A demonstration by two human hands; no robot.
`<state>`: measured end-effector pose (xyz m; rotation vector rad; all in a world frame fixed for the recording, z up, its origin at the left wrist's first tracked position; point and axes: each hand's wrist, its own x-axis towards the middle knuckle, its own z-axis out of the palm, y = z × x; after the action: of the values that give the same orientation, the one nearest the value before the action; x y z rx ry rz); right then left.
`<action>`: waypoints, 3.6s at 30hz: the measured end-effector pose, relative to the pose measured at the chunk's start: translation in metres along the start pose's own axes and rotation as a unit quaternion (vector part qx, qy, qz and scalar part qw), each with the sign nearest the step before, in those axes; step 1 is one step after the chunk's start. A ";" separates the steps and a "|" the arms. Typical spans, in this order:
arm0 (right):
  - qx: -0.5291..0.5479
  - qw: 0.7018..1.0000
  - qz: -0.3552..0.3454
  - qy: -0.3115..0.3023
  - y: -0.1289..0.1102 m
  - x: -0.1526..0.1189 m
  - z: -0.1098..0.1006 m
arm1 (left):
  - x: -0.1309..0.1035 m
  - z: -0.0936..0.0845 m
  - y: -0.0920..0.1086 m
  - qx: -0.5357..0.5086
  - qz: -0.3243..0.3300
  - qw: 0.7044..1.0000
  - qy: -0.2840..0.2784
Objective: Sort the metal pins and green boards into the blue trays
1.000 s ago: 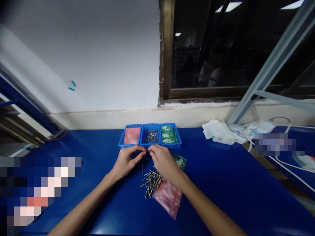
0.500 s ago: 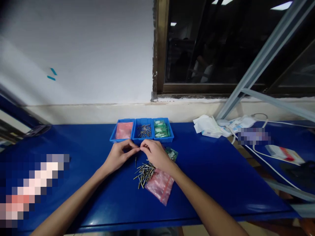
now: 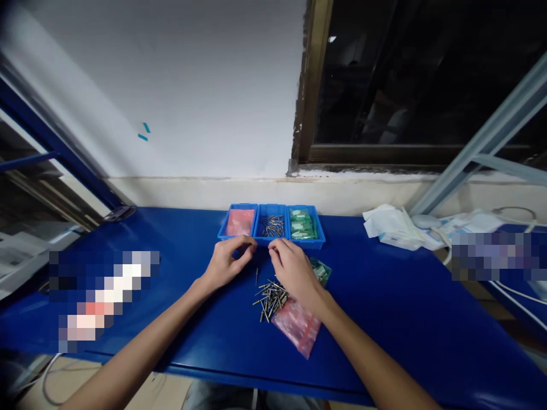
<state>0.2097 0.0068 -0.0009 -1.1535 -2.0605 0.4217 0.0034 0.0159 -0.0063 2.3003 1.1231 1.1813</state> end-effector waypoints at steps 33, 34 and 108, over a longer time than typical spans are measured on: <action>0.182 0.978 0.080 -0.060 0.002 0.005 0.001 | 0.000 0.009 0.005 -0.063 -0.031 0.997 -0.014; 0.200 0.973 0.091 -0.071 0.002 0.005 0.002 | 0.000 0.009 0.006 -0.065 -0.035 0.997 -0.005; -0.246 0.935 -0.176 -0.187 -0.007 -0.007 0.006 | -0.007 0.017 0.004 -0.022 -0.077 0.995 0.065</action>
<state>0.2031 -0.0024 -0.0033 -0.9912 -2.7508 -0.0691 0.0165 0.0090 -0.0183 2.0878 1.2810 1.2982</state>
